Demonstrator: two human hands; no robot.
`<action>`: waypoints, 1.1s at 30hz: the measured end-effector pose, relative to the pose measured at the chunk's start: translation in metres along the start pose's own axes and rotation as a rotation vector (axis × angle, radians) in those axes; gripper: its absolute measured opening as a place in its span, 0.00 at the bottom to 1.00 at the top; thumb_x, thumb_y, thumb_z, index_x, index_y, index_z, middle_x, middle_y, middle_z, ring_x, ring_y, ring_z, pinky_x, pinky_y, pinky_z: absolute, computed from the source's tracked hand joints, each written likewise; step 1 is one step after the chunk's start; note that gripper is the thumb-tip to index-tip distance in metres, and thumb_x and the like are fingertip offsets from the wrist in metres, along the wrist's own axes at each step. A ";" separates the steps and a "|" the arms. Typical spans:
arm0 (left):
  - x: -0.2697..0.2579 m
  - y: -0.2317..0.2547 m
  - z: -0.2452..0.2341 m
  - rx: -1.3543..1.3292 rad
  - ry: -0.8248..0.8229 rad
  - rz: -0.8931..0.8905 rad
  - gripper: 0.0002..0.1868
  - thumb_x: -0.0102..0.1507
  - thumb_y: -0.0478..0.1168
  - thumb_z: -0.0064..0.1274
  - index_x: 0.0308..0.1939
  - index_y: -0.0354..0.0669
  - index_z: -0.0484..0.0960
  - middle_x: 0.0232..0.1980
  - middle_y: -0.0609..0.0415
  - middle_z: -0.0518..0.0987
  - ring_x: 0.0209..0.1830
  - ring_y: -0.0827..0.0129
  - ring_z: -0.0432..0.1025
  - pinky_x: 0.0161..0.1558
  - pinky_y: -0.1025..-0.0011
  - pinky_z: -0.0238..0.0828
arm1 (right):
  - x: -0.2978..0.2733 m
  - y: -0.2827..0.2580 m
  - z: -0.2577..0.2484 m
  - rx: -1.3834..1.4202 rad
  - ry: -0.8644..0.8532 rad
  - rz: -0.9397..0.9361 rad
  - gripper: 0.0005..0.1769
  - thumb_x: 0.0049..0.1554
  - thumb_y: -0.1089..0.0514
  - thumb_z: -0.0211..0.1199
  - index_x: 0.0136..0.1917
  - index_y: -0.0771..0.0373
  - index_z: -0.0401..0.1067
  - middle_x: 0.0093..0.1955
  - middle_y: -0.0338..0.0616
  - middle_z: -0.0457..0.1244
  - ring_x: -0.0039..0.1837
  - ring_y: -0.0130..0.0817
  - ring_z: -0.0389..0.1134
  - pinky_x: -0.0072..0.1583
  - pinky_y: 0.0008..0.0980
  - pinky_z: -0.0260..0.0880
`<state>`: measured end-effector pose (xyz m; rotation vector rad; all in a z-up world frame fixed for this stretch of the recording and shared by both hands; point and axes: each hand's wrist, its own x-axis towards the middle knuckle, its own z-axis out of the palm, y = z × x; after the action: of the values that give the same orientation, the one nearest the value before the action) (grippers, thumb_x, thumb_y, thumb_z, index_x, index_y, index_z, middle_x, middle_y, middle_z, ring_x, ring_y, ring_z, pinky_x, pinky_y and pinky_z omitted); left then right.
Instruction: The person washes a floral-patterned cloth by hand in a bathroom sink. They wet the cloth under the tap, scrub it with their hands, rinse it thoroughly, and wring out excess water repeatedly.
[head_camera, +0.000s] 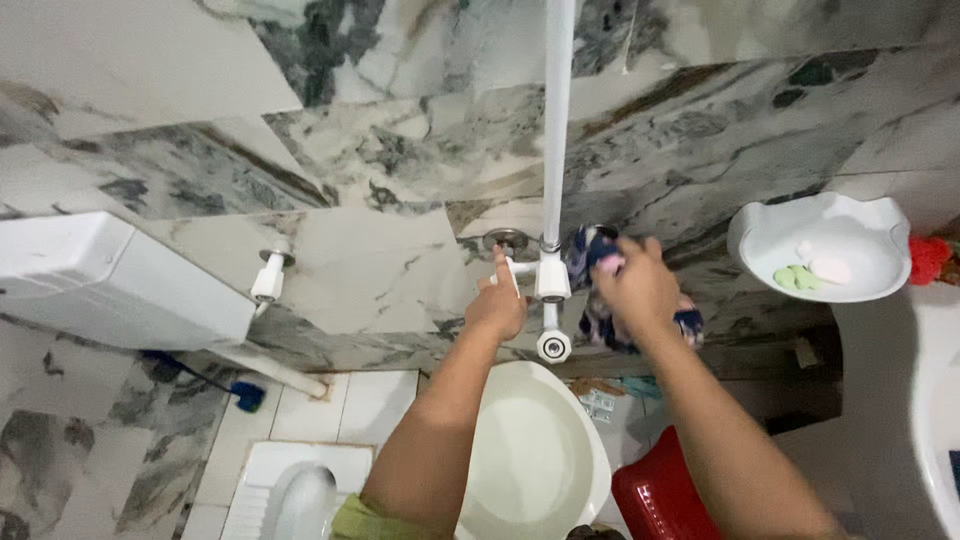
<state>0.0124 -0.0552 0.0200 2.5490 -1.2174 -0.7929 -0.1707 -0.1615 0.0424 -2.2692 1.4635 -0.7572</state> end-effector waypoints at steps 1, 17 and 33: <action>0.002 0.000 -0.001 -0.002 0.018 0.009 0.57 0.67 0.51 0.50 0.81 0.53 0.18 0.71 0.24 0.63 0.60 0.41 0.74 0.60 0.52 0.70 | -0.010 -0.003 -0.005 -0.073 0.001 -0.058 0.28 0.47 0.48 0.69 0.60 0.58 0.74 0.61 0.59 0.62 0.50 0.58 0.71 0.53 0.53 0.71; 0.003 -0.008 0.017 -0.084 0.063 0.015 0.57 0.66 0.48 0.52 0.81 0.58 0.20 0.71 0.28 0.62 0.63 0.40 0.71 0.63 0.51 0.68 | -0.019 -0.005 -0.003 -0.110 0.032 -0.142 0.21 0.52 0.50 0.66 0.59 0.56 0.76 0.56 0.55 0.63 0.54 0.58 0.70 0.56 0.52 0.71; -0.172 0.140 -0.234 -0.652 1.159 0.981 0.28 0.77 0.46 0.37 0.82 0.50 0.56 0.78 0.42 0.59 0.72 0.55 0.65 0.71 0.56 0.66 | 0.046 -0.201 -0.242 0.542 0.731 -0.978 0.59 0.37 0.57 0.81 0.77 0.63 0.54 0.66 0.56 0.58 0.68 0.52 0.61 0.67 0.48 0.67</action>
<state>-0.0395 -0.0226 0.3361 1.1673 -1.1929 0.4296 -0.1527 -0.1189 0.3573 -2.2316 0.0982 -2.1019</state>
